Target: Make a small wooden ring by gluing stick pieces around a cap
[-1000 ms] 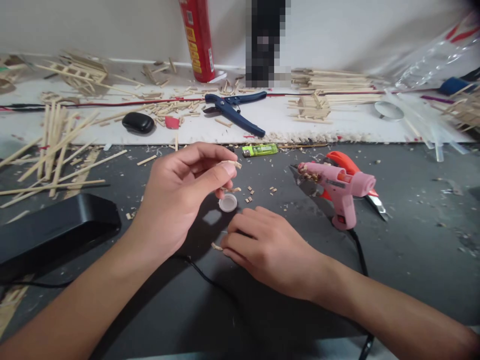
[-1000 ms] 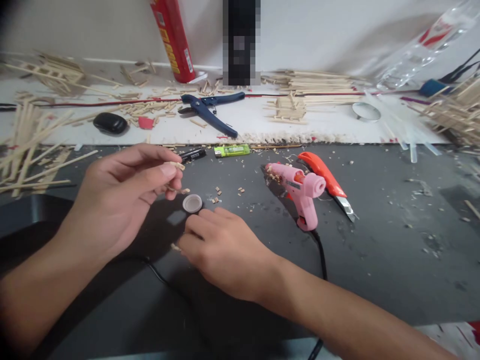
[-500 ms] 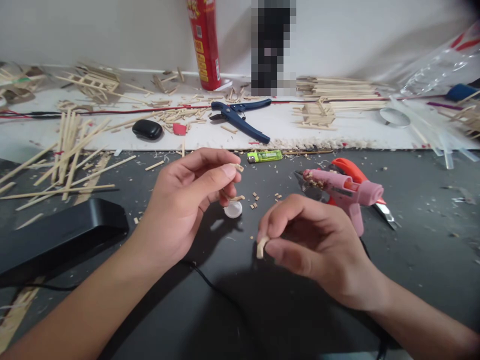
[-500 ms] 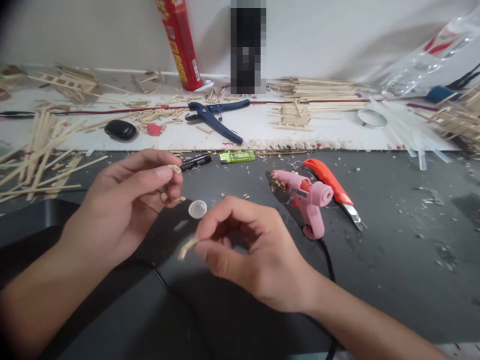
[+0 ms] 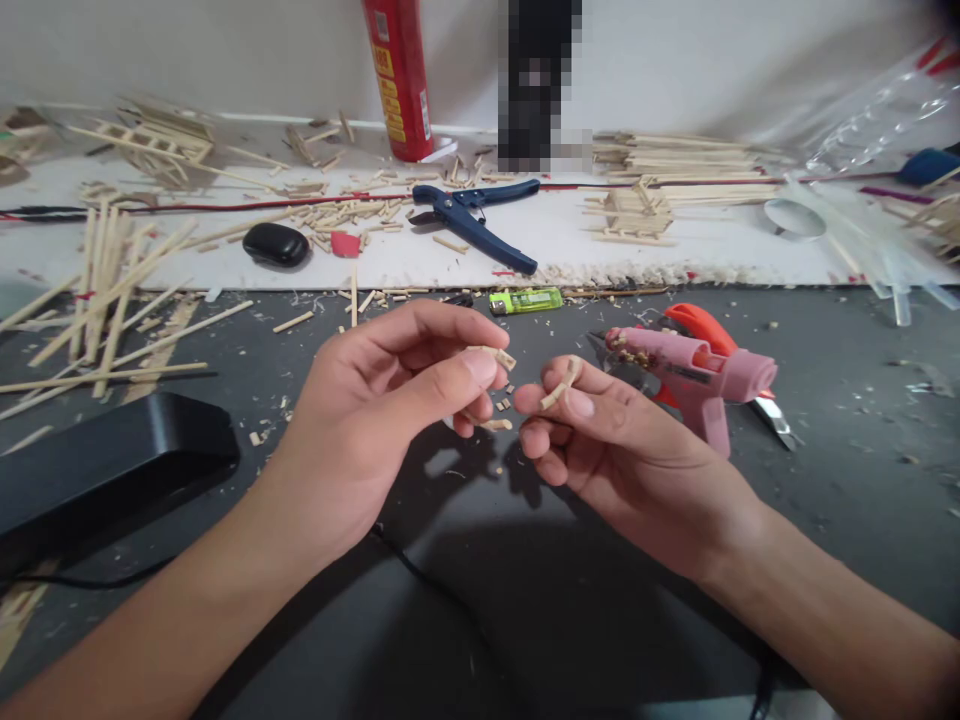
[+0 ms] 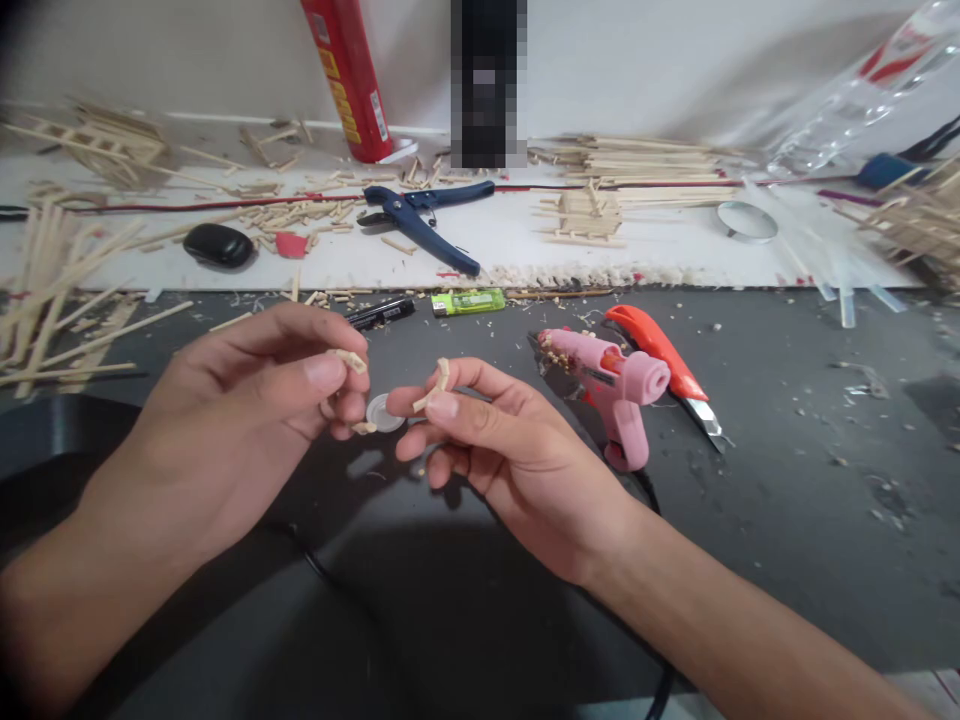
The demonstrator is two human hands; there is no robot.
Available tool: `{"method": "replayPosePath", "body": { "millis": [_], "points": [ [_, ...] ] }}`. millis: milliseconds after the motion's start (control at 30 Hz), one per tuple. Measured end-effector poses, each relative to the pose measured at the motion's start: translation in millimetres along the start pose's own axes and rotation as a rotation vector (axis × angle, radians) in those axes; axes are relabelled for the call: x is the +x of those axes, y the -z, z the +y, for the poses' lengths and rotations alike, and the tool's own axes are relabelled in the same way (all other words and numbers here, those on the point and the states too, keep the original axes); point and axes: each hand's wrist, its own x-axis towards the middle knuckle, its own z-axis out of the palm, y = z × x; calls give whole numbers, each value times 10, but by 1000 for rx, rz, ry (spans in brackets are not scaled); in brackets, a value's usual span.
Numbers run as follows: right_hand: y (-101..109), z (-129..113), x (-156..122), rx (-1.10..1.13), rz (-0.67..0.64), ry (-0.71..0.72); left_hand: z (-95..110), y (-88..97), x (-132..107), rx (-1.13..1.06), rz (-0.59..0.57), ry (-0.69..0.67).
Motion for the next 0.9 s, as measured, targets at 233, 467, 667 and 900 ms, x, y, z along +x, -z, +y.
{"method": "replayPosePath", "body": {
  "millis": [233, 467, 667, 900],
  "points": [
    [2, -9, 5, -96, 12, 25, -33, 6, -30, 46, -33, -8],
    [0, -12, -21, -191, 29, 7, -57, -3, -35, 68, -32, -4],
    [-6, 10, -23, -157, -12, 69, -56, -5, -34, 64, -37, 3],
    [-23, 25, -66, -200, 67, 243, 3, -13, -16, 69, -8, 2]
  ]
}}
